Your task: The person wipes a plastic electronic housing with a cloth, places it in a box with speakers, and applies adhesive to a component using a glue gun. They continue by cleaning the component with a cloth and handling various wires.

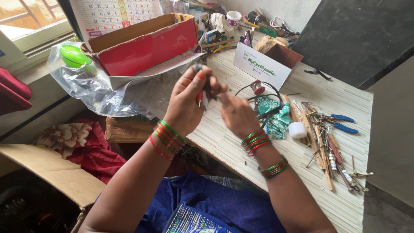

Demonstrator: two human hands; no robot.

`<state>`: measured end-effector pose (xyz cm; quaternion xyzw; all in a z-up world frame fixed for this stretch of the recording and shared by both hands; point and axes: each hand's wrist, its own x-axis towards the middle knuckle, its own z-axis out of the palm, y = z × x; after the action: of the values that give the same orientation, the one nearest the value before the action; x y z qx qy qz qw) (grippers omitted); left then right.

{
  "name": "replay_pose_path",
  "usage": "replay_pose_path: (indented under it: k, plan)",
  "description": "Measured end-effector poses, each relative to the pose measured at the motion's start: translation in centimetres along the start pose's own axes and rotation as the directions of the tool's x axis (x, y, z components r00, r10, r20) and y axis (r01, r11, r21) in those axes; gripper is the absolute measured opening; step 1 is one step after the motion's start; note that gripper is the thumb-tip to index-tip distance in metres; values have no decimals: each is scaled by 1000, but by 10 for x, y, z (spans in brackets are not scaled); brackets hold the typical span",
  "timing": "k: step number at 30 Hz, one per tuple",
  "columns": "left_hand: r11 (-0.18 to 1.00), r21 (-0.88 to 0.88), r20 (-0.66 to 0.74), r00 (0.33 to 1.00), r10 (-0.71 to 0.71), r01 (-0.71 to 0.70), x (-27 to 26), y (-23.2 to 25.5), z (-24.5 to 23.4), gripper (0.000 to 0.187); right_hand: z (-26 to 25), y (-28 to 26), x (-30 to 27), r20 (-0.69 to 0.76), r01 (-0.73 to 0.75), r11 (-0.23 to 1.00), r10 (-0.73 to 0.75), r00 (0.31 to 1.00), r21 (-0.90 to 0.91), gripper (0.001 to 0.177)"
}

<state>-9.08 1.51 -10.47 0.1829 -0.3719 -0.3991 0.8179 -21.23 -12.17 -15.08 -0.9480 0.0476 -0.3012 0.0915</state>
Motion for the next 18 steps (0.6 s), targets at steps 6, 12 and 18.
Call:
replay_pose_path:
  k: [6,12,18]
  plan:
    - [614,777,-117,929,352,-135,11,-11,-13,12,0,-18,-1,84,34,970,-56,995,242,27]
    - [-200,952,275,938,213,-233,-5,-8,-28,14,-20,-15,3,-47,59,984,-52,998,166,12]
    - [280,910,-170,890,-423,306,-4,8,-18,27,-42,2,5,-108,10,993,2,994,115,17]
